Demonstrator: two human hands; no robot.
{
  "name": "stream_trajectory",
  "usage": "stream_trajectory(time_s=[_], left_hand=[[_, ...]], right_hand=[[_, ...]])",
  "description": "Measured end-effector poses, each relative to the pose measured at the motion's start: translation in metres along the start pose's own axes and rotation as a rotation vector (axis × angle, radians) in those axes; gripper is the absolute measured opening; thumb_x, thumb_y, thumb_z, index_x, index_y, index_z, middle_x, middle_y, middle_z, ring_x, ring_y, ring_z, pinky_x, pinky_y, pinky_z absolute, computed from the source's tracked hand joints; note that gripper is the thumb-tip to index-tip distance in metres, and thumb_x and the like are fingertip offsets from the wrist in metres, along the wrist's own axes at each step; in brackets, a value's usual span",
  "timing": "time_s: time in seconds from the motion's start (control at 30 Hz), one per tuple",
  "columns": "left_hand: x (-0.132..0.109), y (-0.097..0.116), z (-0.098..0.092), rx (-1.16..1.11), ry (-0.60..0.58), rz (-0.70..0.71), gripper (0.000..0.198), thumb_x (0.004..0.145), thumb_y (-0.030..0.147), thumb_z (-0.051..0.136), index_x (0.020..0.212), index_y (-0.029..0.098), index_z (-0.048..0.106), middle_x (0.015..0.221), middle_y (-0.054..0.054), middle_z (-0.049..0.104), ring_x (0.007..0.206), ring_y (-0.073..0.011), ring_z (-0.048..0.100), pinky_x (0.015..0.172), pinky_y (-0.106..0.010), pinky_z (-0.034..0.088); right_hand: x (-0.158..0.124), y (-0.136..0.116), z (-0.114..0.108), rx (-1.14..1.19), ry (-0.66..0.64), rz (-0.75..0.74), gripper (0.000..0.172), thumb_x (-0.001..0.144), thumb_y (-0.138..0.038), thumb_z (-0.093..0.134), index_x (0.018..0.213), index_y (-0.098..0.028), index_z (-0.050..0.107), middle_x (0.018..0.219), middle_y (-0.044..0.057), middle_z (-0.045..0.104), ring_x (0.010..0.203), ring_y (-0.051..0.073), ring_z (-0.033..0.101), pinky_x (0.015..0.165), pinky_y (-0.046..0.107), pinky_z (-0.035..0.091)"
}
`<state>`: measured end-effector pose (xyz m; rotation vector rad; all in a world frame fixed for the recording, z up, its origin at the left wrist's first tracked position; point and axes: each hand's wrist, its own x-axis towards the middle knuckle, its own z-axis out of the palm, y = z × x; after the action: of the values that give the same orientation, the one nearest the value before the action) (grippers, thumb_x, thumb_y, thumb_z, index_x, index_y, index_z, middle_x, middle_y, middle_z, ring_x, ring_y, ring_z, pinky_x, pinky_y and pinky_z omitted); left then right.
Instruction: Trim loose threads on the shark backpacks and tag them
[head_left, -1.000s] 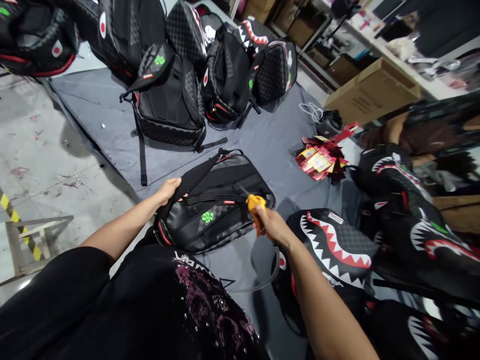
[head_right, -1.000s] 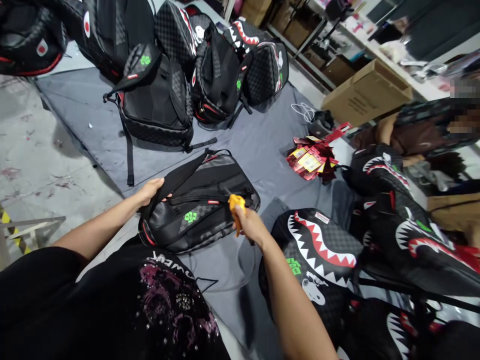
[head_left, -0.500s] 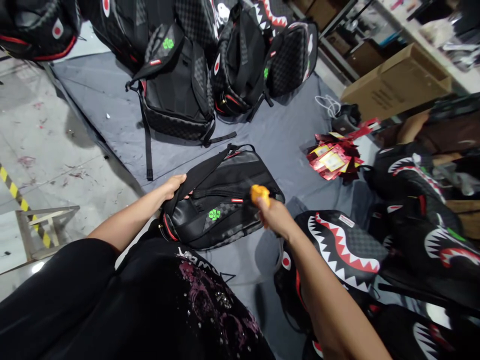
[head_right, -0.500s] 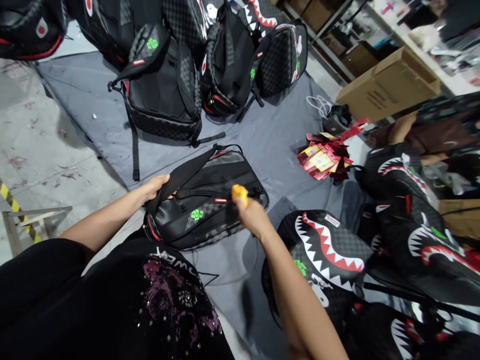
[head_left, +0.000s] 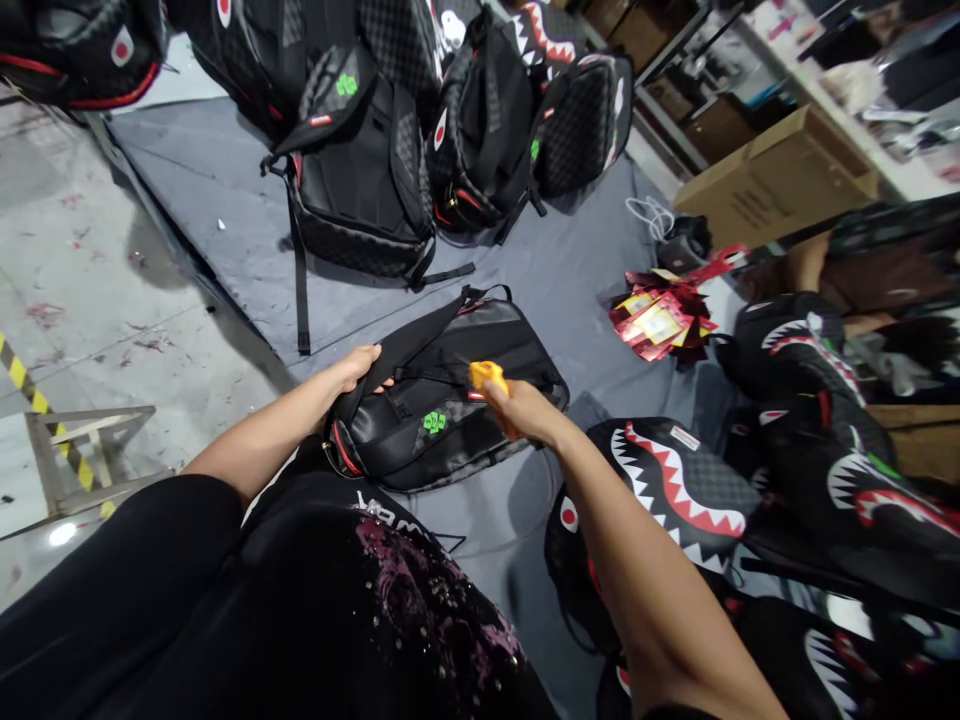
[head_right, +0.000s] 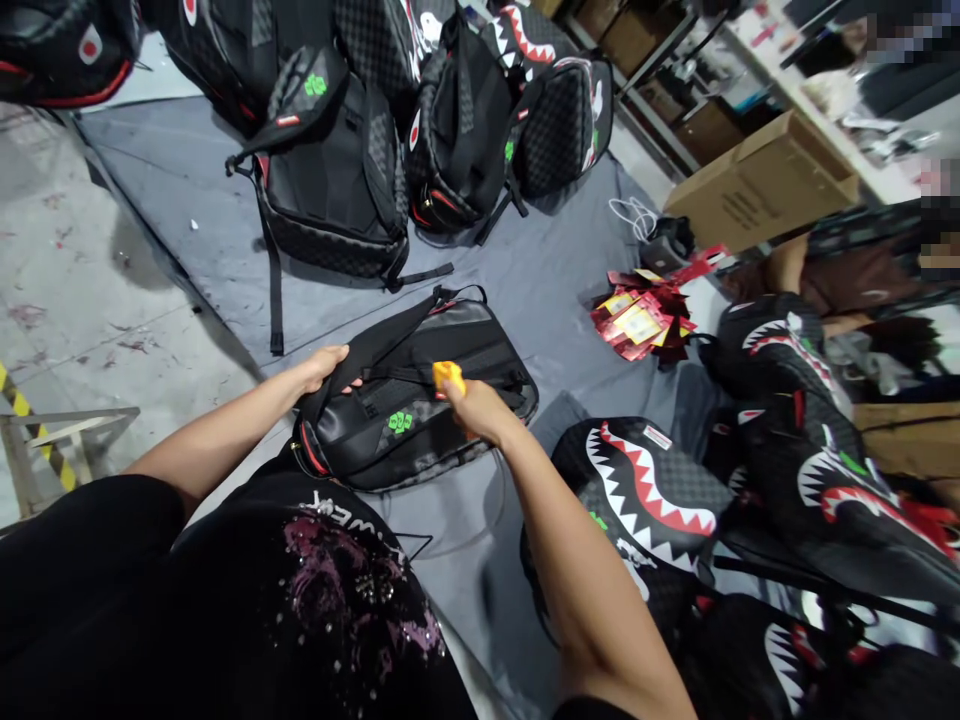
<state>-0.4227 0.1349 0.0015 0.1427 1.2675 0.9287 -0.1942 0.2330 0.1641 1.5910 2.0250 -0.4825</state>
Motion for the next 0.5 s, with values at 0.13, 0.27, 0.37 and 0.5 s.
stream_trajectory(time_s=[0.13,0.27,0.37,0.5], left_hand=[[0.000,-0.001,0.001,-0.002,0.010,0.000,0.024,0.100,0.035,0.031,0.106,0.020,0.049,0.074,-0.005,0.069,0.060,-0.0187,0.070,0.053,-0.030,0.057],[0.000,-0.002,0.001,-0.009,0.018,0.013,0.024,0.100,0.034,0.031,0.106,0.020,0.050,0.071,-0.004,0.068,0.059,-0.0179,0.069,0.053,-0.028,0.057],[0.002,-0.004,0.001,-0.019,0.015,0.014,0.025,0.100,0.034,0.031,0.107,0.020,0.050,0.069,-0.004,0.067,0.059,-0.0184,0.069,0.054,-0.030,0.058],[0.009,-0.008,-0.003,-0.061,-0.016,0.016,0.025,0.099,0.037,0.036,0.108,0.020,0.050,0.069,-0.004,0.068,0.058,-0.0189,0.069,0.055,-0.031,0.058]], right_hand=[[0.008,-0.012,0.002,-0.080,0.065,0.093,0.054,0.097,-0.048,0.032,0.112,-0.009,0.066,0.110,0.022,0.069,0.100,0.029,0.066,0.074,0.030,0.045],[0.009,-0.020,0.000,-0.085,0.007,0.054,0.059,0.097,-0.052,0.032,0.111,-0.007,0.067,0.109,0.024,0.068,0.101,0.031,0.066,0.075,0.032,0.046],[0.010,-0.022,-0.002,-0.106,0.025,0.075,0.059,0.096,-0.052,0.032,0.110,-0.007,0.067,0.108,0.024,0.069,0.103,0.031,0.065,0.075,0.031,0.046],[0.009,-0.020,-0.004,-0.052,0.030,0.071,0.052,0.096,-0.048,0.035,0.101,-0.009,0.068,0.097,0.020,0.071,0.089,0.026,0.067,0.068,0.028,0.044]])
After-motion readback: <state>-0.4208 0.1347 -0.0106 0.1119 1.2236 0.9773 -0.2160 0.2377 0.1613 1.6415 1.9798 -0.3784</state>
